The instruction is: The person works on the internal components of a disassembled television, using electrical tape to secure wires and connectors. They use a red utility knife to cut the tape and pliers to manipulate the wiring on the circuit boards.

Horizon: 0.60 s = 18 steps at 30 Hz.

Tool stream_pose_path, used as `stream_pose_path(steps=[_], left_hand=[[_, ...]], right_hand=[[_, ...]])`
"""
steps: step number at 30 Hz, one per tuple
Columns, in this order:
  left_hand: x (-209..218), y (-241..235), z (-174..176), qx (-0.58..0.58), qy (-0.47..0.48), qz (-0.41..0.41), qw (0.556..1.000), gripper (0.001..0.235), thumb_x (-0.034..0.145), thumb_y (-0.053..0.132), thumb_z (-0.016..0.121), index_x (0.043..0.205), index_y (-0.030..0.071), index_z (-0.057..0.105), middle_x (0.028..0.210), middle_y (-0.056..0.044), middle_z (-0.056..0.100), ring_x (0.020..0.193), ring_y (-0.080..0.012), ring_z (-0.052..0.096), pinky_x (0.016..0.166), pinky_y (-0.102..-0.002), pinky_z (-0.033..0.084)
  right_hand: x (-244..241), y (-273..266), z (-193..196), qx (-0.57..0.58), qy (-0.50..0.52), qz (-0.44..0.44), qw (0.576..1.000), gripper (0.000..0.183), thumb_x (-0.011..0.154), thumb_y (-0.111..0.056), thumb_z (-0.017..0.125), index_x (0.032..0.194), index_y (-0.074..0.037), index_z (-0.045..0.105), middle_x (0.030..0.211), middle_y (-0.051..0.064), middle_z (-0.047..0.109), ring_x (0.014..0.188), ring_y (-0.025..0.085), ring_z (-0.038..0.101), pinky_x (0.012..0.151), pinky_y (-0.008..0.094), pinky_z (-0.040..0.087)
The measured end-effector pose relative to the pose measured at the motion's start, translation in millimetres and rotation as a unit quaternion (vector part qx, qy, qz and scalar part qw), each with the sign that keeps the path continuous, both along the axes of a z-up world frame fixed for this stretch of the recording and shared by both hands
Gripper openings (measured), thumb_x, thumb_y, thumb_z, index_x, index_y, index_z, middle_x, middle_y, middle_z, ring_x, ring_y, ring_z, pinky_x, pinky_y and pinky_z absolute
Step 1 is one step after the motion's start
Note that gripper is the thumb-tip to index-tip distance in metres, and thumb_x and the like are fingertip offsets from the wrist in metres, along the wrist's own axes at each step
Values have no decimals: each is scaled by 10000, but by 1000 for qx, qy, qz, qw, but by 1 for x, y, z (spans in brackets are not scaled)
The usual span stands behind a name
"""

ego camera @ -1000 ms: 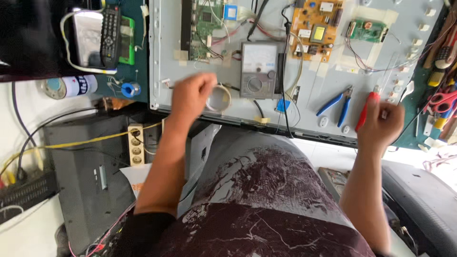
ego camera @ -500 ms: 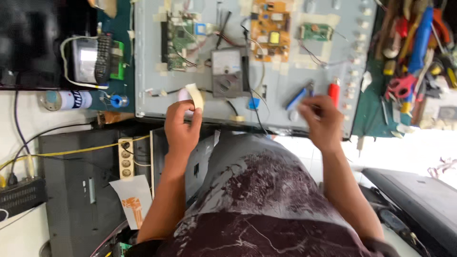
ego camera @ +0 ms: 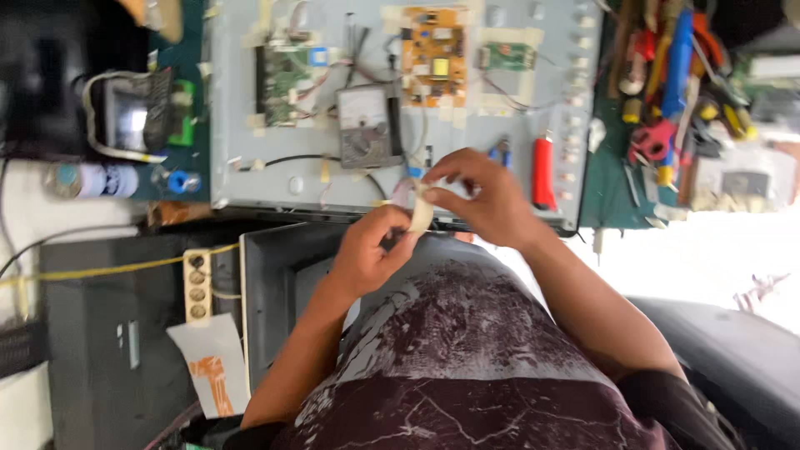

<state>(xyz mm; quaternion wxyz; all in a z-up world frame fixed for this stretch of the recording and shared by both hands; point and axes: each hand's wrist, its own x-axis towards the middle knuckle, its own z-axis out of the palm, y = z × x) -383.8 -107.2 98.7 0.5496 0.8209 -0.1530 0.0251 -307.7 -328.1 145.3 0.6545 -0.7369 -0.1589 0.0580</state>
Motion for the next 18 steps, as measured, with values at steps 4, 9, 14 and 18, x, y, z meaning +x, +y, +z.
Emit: stream_pose_path(steps=[4,9,14,18], left_hand=[[-4,1,14,22,52,-2,998,114,978,250,789,985,144,747,765,-56,706,693,-255,696,632,-406,544],[-3,-15,30,-76,209,50,974,392,1051,99,723,1329,-3,466,965,-170,650,798,-222,655,731,-441,555],[12,-21,0,-81,218,84,969,462,1011,182,796,1279,18,457,906,-146,622,684,-182,646,624,-363,552],[30,-20,0,-25,91,35,995,316,1010,164,790,1266,112,613,1087,-119,647,597,-229,706,479,-348,555]], right_hand=[[-12,6,-23,-50,-104,-8,993,107,953,-75,835,1024,-26,772,984,149,710,915,357,690,706,404,506],[-23,12,-30,-105,-219,-16,970,91,1069,-103,716,1020,-34,683,939,110,618,901,343,654,805,459,573],[-15,3,-61,-80,-188,-51,977,99,983,-125,804,986,-67,724,942,88,671,911,331,699,824,448,572],[-2,0,-40,-53,-70,-46,995,109,925,-58,872,949,-50,766,947,157,691,894,375,703,848,494,559]])
